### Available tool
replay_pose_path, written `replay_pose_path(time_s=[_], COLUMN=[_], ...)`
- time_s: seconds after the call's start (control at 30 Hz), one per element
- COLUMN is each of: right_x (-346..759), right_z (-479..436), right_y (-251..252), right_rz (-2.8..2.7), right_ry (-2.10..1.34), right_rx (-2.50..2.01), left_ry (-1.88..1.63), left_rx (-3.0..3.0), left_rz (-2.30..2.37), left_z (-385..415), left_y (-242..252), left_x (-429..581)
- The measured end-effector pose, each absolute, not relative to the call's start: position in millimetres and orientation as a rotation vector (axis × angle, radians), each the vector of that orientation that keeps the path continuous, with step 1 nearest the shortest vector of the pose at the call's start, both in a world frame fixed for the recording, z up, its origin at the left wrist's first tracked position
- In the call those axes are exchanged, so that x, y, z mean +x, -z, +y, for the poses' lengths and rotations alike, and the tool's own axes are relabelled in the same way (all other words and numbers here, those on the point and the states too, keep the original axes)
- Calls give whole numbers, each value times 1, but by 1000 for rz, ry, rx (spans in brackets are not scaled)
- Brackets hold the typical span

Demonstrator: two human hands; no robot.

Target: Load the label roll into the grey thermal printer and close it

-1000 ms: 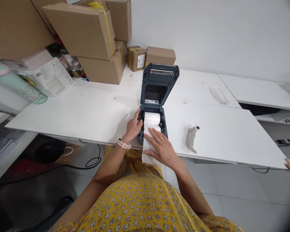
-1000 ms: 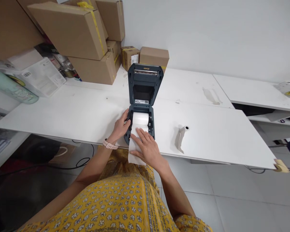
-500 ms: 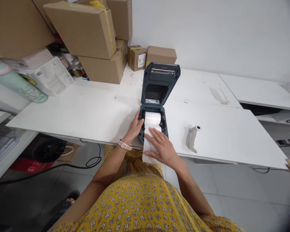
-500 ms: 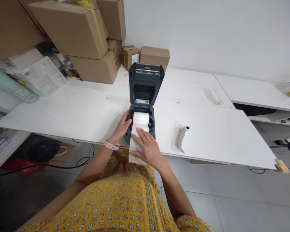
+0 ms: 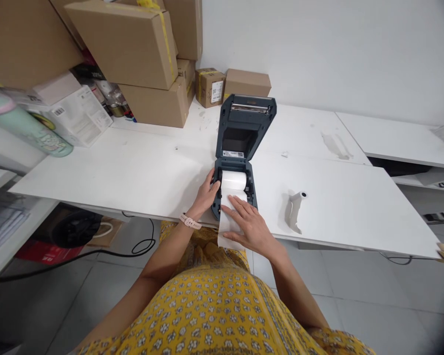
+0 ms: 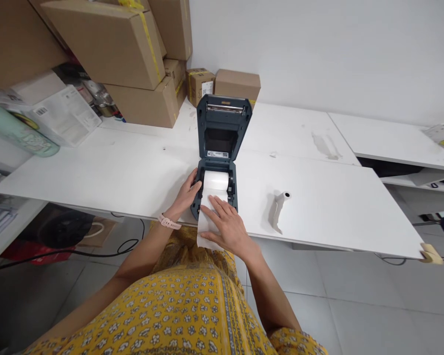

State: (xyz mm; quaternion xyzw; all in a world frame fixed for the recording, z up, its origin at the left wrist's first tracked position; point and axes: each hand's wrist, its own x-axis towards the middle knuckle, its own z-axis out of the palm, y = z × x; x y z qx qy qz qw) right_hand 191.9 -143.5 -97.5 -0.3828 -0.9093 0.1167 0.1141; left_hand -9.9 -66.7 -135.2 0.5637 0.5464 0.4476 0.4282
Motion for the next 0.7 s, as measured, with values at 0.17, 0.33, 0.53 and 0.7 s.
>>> replay_pose_path(time_s=[0.17, 0.33, 0.53, 0.7], right_x=[200, 229, 222, 199], right_z=[-142, -114, 28, 111], right_y=[90, 46, 4, -5], right_rz=[-2632, -2326, -1622, -1607], right_ry=[-505, -886, -508, -837], right_rx=[-1048, -915, -975, -879], left_ry=[-1103, -1073, -1104, -1121], left_rx=[1327, 1299, 1166, 1135], left_rz=[1338, 1230, 1152, 1162], left_z=[-104, -127, -121, -130], left_y=[123, 125, 131, 125], left_x=[0, 2, 1, 1])
